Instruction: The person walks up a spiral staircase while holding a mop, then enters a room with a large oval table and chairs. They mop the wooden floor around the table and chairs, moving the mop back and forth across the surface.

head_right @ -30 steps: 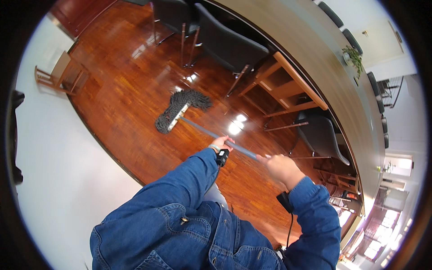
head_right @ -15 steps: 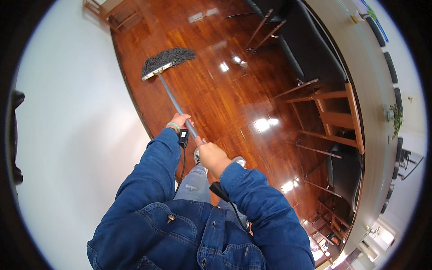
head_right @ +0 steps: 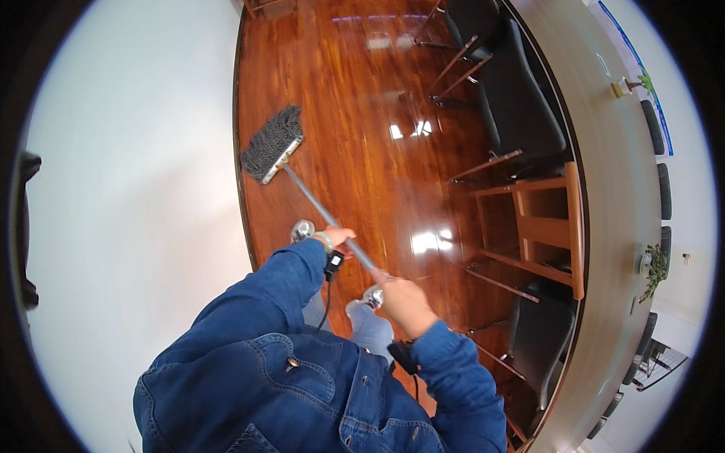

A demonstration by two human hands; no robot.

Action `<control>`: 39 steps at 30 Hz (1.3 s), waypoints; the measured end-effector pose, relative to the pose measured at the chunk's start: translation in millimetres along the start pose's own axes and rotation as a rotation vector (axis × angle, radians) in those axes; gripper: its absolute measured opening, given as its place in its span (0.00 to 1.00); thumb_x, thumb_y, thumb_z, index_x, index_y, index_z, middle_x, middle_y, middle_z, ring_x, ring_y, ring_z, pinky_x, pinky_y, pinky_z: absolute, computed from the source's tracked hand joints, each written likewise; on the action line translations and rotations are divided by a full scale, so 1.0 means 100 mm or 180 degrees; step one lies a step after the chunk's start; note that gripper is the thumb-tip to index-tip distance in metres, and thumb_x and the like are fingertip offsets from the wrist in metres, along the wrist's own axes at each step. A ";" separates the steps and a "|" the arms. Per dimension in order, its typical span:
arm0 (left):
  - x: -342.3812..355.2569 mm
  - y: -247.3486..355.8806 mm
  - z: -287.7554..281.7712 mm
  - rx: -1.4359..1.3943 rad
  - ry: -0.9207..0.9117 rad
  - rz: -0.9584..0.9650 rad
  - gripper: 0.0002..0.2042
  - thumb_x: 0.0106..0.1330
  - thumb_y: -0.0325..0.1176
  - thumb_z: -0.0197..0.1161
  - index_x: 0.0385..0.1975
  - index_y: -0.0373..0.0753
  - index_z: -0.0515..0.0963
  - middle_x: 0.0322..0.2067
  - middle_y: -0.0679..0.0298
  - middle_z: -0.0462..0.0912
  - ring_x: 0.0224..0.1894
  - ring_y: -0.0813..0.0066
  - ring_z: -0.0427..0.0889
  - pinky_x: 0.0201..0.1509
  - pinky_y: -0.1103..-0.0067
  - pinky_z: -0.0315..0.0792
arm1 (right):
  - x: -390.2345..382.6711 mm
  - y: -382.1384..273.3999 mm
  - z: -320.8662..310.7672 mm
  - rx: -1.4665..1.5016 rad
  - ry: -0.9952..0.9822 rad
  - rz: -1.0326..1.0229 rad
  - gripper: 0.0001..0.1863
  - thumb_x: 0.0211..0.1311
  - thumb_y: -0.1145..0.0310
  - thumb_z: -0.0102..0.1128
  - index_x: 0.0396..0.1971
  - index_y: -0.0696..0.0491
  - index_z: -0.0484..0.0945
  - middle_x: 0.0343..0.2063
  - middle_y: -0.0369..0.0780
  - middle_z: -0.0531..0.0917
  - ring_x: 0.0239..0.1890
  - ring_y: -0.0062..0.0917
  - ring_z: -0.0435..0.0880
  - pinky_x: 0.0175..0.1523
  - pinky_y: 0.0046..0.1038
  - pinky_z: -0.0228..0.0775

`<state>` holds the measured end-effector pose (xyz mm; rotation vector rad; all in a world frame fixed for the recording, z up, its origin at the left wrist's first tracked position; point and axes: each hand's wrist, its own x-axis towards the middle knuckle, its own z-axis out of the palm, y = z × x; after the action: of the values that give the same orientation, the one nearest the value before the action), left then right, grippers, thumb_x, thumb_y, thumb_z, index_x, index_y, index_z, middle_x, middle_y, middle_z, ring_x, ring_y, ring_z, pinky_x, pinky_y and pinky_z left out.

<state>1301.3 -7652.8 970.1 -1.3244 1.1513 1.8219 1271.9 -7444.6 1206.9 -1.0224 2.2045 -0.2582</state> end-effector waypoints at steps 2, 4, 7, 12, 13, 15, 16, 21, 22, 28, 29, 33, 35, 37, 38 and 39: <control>-0.04 -0.33 0.79 -0.0215 -0.0379 -0.0068 0.13 0.59 0.36 0.61 0.28 0.29 0.73 0.19 0.55 0.75 0.18 0.62 0.79 0.20 0.65 0.79 | -0.66 0.41 -0.13 -0.0206 0.0133 0.0332 0.19 0.65 0.65 0.51 0.56 0.45 0.70 0.33 0.47 0.83 0.35 0.41 0.83 0.38 0.41 0.74; -0.12 -0.68 1.55 -0.0372 -0.1030 -0.0104 0.21 0.60 0.43 0.63 0.39 0.29 0.68 0.29 0.51 0.74 0.29 0.54 0.81 0.29 0.62 0.81 | -1.30 0.70 -0.39 -0.0522 -0.0217 0.0778 0.22 0.62 0.67 0.52 0.58 0.42 0.70 0.31 0.47 0.83 0.33 0.42 0.82 0.37 0.40 0.73; -0.26 -1.06 2.71 -0.1754 -0.1220 -0.0747 0.13 0.65 0.33 0.56 0.44 0.35 0.65 0.40 0.50 0.72 0.39 0.53 0.77 0.47 0.55 0.76 | -2.20 0.85 -0.77 -0.0898 -0.0125 0.0934 0.26 0.55 0.72 0.53 0.57 0.41 0.72 0.26 0.47 0.81 0.30 0.43 0.81 0.36 0.40 0.73; -0.59 -1.31 3.76 -0.3382 -0.1629 -0.1623 0.02 0.67 0.28 0.50 0.33 0.38 0.67 0.25 0.59 0.72 0.29 0.63 0.76 0.46 0.60 0.77 | -2.83 0.68 -1.21 -0.1686 -0.0015 0.1325 0.18 0.48 0.74 0.57 0.43 0.45 0.79 0.21 0.46 0.81 0.25 0.43 0.80 0.32 0.42 0.72; -0.63 -1.30 3.82 -0.3421 -0.1678 -0.1659 0.02 0.67 0.28 0.50 0.33 0.39 0.67 0.25 0.60 0.72 0.28 0.65 0.75 0.45 0.60 0.77 | -2.84 0.65 -1.26 -0.1827 -0.0027 0.1225 0.16 0.48 0.72 0.59 0.40 0.47 0.79 0.20 0.46 0.80 0.25 0.43 0.80 0.31 0.41 0.72; -0.71 -1.28 3.80 -0.3633 -0.1627 -0.1593 0.03 0.68 0.29 0.50 0.32 0.40 0.68 0.24 0.62 0.72 0.27 0.68 0.75 0.46 0.60 0.76 | -2.79 0.59 -1.32 -0.1902 0.0080 0.0792 0.03 0.51 0.68 0.59 0.26 0.50 0.76 0.15 0.44 0.78 0.20 0.40 0.79 0.28 0.39 0.71; -0.72 -1.27 3.73 -0.3702 -0.1740 -0.1580 0.02 0.66 0.27 0.50 0.31 0.39 0.67 0.23 0.62 0.72 0.26 0.68 0.74 0.46 0.60 0.76 | -2.73 0.56 -1.33 -0.1870 0.0144 0.0785 0.04 0.50 0.68 0.60 0.25 0.51 0.76 0.15 0.44 0.78 0.21 0.40 0.79 0.28 0.39 0.71; -0.62 -1.38 2.88 -0.4191 -0.1552 -0.1579 0.03 0.57 0.21 0.49 0.28 0.36 0.66 0.24 0.58 0.72 0.27 0.65 0.75 0.44 0.60 0.75 | -2.36 0.33 -1.03 -0.2204 0.0260 0.0053 0.04 0.54 0.70 0.57 0.30 0.50 0.77 0.16 0.43 0.79 0.20 0.38 0.80 0.26 0.37 0.71; -0.56 -1.41 2.62 -0.4268 -0.1490 -0.1608 0.02 0.58 0.22 0.50 0.25 0.36 0.68 0.25 0.59 0.74 0.27 0.65 0.75 0.44 0.63 0.75 | -2.25 0.24 -0.89 -0.2202 0.0441 -0.0151 0.05 0.55 0.70 0.56 0.31 0.50 0.77 0.16 0.42 0.79 0.20 0.37 0.80 0.26 0.36 0.71; -0.19 -1.60 0.55 -0.2989 -0.0957 -0.0142 0.10 0.66 0.30 0.48 0.24 0.33 0.72 0.25 0.53 0.78 0.31 0.57 0.78 0.41 0.59 0.75 | -1.35 -0.54 0.23 -0.1915 0.0537 -0.0035 0.08 0.59 0.72 0.50 0.36 0.50 0.76 0.20 0.42 0.81 0.22 0.36 0.82 0.26 0.36 0.74; -0.23 -1.65 0.23 -0.2938 -0.0583 0.0136 0.09 0.67 0.30 0.48 0.28 0.33 0.70 0.25 0.53 0.76 0.31 0.55 0.78 0.39 0.58 0.76 | -1.20 -0.68 0.44 -0.1999 0.0109 0.0173 0.09 0.61 0.71 0.48 0.39 0.51 0.76 0.20 0.41 0.81 0.22 0.34 0.82 0.25 0.36 0.74; -0.39 -1.78 -0.34 -0.2897 -0.0138 0.0100 0.05 0.68 0.28 0.50 0.34 0.33 0.65 0.28 0.55 0.72 0.30 0.56 0.77 0.38 0.53 0.77 | -1.15 -0.90 0.87 -0.1581 0.0184 -0.0177 0.17 0.61 0.72 0.49 0.51 0.54 0.71 0.22 0.41 0.81 0.22 0.33 0.83 0.26 0.33 0.76; -0.44 -1.91 -0.20 -0.2935 -0.0169 0.0014 0.06 0.68 0.29 0.50 0.34 0.33 0.65 0.28 0.55 0.70 0.31 0.56 0.77 0.39 0.52 0.77 | -1.31 -0.80 0.90 -0.1385 0.0219 -0.0215 0.22 0.59 0.73 0.50 0.55 0.58 0.68 0.23 0.42 0.82 0.24 0.33 0.84 0.27 0.33 0.77; -0.48 -2.02 0.03 -0.2943 -0.0065 -0.0168 0.05 0.68 0.29 0.51 0.33 0.35 0.65 0.27 0.57 0.69 0.30 0.58 0.75 0.39 0.53 0.77 | -1.51 -0.70 0.99 -0.1185 0.0078 -0.0031 0.20 0.58 0.74 0.50 0.53 0.58 0.69 0.22 0.44 0.81 0.23 0.36 0.83 0.26 0.34 0.76; -0.50 -2.09 0.13 -0.2900 -0.0101 -0.0284 0.05 0.68 0.29 0.51 0.33 0.35 0.65 0.27 0.57 0.69 0.29 0.59 0.74 0.40 0.53 0.77 | -1.65 -0.64 1.05 -0.1117 0.0041 0.0071 0.19 0.58 0.74 0.50 0.52 0.57 0.70 0.20 0.44 0.81 0.22 0.38 0.83 0.25 0.35 0.75; -0.54 -2.15 0.23 -0.2848 -0.0258 -0.0289 0.04 0.68 0.29 0.50 0.35 0.36 0.64 0.27 0.59 0.68 0.28 0.61 0.73 0.40 0.54 0.77 | -1.79 -0.55 1.09 -0.0934 0.0030 0.0190 0.19 0.58 0.73 0.51 0.51 0.56 0.70 0.21 0.45 0.81 0.22 0.39 0.82 0.26 0.37 0.75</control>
<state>1491.3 -7535.9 960.3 -1.6875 0.1768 2.3969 1458.0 -7338.7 1239.5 -1.1078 2.3226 0.0915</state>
